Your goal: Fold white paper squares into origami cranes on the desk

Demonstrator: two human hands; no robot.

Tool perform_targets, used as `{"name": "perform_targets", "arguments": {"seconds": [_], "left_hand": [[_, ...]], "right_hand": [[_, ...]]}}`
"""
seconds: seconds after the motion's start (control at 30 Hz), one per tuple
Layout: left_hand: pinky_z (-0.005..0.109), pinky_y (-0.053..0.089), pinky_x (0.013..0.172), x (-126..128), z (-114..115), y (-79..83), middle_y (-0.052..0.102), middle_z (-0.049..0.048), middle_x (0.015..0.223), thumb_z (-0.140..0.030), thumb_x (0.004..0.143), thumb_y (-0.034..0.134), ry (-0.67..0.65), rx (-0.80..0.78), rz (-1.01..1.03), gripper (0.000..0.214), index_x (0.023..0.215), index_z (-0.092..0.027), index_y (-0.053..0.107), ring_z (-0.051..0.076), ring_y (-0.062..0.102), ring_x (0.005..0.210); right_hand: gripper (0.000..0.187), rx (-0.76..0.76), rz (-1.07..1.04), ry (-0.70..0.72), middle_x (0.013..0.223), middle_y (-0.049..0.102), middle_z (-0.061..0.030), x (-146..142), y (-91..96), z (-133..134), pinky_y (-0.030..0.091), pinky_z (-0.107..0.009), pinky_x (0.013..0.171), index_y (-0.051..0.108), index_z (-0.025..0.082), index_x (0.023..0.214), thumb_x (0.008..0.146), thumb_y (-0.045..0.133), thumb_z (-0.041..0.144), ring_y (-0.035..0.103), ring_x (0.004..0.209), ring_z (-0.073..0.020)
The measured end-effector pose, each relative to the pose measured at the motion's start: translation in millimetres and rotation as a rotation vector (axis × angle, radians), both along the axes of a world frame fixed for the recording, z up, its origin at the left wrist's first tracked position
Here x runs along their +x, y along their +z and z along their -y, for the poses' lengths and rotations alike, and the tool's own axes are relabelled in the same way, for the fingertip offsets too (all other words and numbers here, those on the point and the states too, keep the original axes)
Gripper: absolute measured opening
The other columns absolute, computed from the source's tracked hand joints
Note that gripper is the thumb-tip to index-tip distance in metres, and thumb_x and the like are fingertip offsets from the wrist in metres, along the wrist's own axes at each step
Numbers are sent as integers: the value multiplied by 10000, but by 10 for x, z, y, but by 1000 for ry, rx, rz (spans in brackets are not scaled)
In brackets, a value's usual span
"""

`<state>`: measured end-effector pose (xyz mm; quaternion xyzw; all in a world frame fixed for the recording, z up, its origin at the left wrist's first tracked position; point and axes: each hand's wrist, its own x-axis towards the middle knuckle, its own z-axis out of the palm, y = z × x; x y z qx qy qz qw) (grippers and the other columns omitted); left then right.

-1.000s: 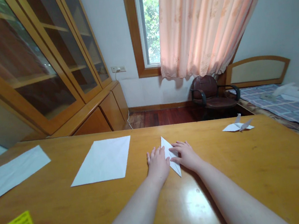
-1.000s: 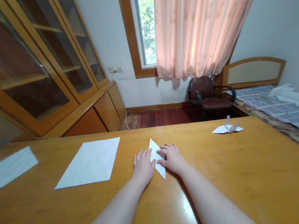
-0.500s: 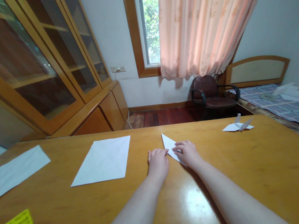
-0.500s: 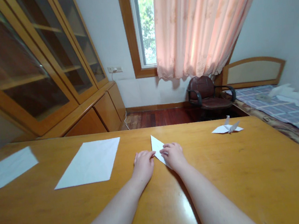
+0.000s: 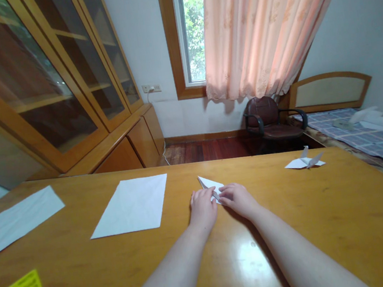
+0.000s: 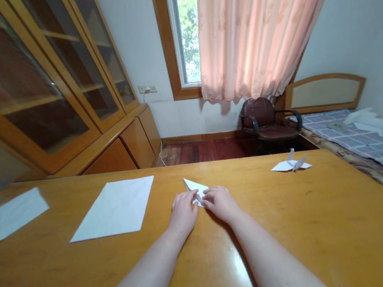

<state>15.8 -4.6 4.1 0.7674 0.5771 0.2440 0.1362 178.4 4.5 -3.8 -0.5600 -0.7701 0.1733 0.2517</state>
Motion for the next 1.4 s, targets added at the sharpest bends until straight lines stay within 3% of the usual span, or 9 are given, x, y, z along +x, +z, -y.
{"name": "perform_targets", "arguments": {"seconds": [0.33,0.77,1.1,1.4], "left_hand": [[463,173,1111,18,25,-43,618,23,1186,-188,831,499,-27,-42,-78,282,1090,-253,589,196,438,1231],[511,218,1098,34,50,-38,489,35,1370,-274,879,414,-104,-117,-243,371,1232,-252,527,222,360,1309],[627,164,1059,51,102,-83,322,16,1481,-371,855,436,5,-132,-302,367,1209,-297,496,322,239,1359],[657,118,1056,8,56,-108,294,33,1495,-511,864,349,43,-152,-331,507,1310,-282,423,325,209,1369]], "right_hand": [[157,10,-44,5,1040,693,-42,9,-31,-23,395,-344,923,729,245,880,775,616,276,590,984,-200],[151,1,-43,13,1064,683,-37,14,-36,-31,390,-360,923,721,249,876,747,663,301,578,1000,-214],[193,-2,-51,13,1061,680,-46,17,-70,-50,399,-362,915,711,244,885,696,707,283,583,995,-212],[209,-14,-52,-9,1064,680,-50,13,-79,-58,401,-371,917,716,240,886,681,709,278,582,996,-218]]}}
